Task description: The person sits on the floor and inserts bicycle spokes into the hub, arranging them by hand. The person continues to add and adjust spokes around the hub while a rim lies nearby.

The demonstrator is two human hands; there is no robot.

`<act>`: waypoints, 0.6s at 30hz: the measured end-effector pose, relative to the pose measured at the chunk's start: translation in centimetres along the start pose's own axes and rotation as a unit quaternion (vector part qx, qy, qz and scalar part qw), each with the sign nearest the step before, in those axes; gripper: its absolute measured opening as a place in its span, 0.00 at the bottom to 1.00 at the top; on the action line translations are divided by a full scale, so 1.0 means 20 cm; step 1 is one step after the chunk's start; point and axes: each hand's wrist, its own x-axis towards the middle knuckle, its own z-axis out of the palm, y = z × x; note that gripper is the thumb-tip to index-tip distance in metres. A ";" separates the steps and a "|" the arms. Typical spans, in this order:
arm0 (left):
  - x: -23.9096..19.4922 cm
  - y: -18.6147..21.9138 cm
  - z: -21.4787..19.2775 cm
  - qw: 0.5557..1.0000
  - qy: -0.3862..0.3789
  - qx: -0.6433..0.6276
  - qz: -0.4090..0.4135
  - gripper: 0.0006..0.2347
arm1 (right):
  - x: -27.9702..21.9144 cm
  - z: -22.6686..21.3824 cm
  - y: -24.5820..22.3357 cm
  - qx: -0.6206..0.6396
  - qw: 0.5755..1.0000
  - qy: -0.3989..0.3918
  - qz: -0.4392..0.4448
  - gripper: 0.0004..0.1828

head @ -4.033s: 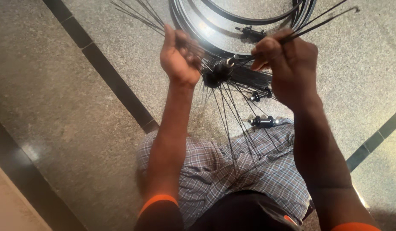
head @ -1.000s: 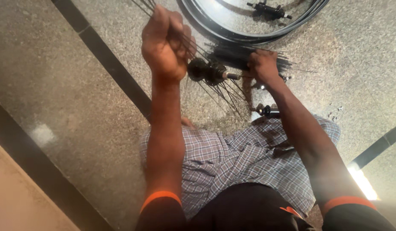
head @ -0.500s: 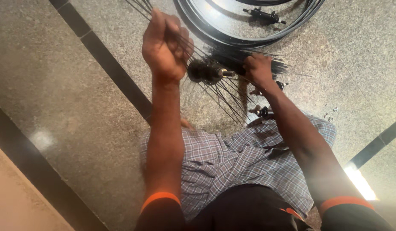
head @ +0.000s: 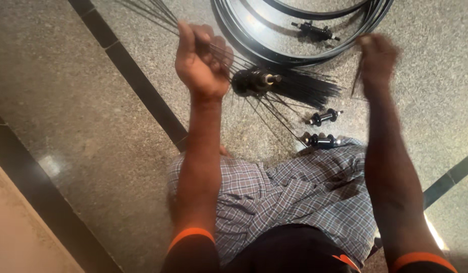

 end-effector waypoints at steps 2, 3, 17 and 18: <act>-0.01 -0.02 0.01 0.999 0.018 0.007 0.027 0.18 | -0.06 -0.19 -0.23 -0.029 0.996 0.009 -0.089 0.05; -0.01 -0.04 0.02 0.999 0.026 0.010 0.041 0.18 | -0.12 -0.27 -0.35 0.007 0.992 0.027 -0.120 0.02; -0.05 -0.18 0.06 0.993 0.101 -0.039 0.048 0.19 | -0.75 0.03 -1.11 0.296 0.925 -0.042 -0.235 0.12; -0.05 -0.18 0.06 0.993 0.107 -0.030 0.051 0.19 | -0.75 0.04 -1.12 0.291 0.925 -0.042 -0.240 0.12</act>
